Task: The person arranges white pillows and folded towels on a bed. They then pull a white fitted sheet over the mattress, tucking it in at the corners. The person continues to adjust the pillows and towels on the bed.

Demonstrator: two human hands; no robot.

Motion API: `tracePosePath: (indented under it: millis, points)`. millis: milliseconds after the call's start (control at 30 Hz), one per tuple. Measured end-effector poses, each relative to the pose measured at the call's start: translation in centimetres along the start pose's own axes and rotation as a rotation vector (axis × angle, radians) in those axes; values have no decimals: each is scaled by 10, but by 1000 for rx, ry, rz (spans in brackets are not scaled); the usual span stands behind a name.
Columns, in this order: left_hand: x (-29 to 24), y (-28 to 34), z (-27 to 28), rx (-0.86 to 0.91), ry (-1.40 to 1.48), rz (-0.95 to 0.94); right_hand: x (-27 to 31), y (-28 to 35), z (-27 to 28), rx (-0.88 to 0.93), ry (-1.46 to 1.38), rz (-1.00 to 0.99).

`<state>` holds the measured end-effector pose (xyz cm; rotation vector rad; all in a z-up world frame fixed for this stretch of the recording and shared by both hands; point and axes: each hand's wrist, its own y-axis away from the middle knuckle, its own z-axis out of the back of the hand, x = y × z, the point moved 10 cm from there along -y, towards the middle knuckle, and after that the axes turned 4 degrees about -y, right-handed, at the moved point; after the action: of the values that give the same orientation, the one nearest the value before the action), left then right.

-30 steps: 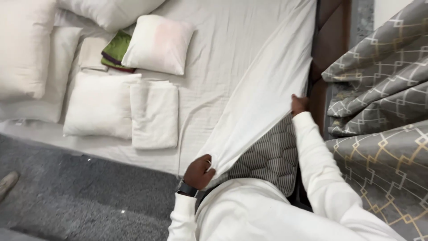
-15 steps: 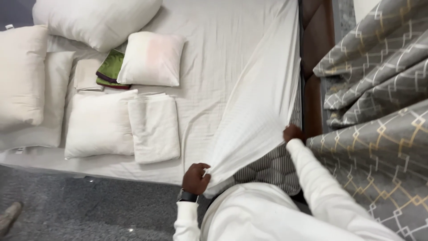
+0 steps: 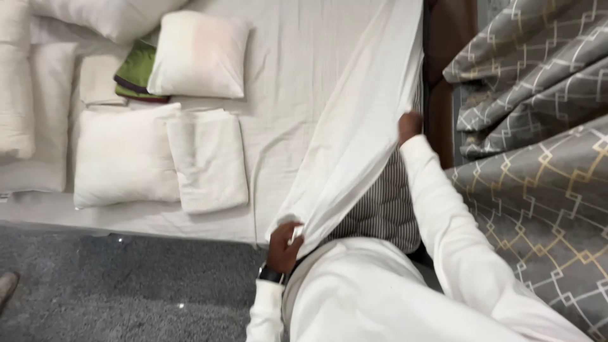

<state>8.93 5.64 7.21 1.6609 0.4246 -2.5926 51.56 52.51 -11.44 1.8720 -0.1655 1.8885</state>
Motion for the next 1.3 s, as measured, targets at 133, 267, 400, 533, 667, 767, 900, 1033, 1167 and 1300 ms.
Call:
tracePosePath:
  millis: [133,267,400,533,667,767,900,1033,1167,1300]
  points:
    - [88,34,-7,-49,184,297,-8,69,-7,98,837,5]
    - [40,41,6,-99,278,154,-7,136,86,81,822,-41]
    - [49,11,-23,46,447,135,93,69,55,108,549,218]
    - [144,60,-46,122,468,466,-32,-17,70,185,324,320]
    - [146,54,-19,-3,436,424,108,187,56,187,83,142]
    - [109,6,7,-96,406,275,173,248,41,254,-6,156]
    - [23,-55,4,3,125,194,126,237,51,296,142,249]
    - [-42,-105,-38,85,-161,-154,96,247,17,343,480,325]
    - [-77,-143,-104,231,-246,-307,124,277,-17,361,345,197]
    - [-108,-156,-174,522,-530,-262,94,293,-18,485,-31,-144]
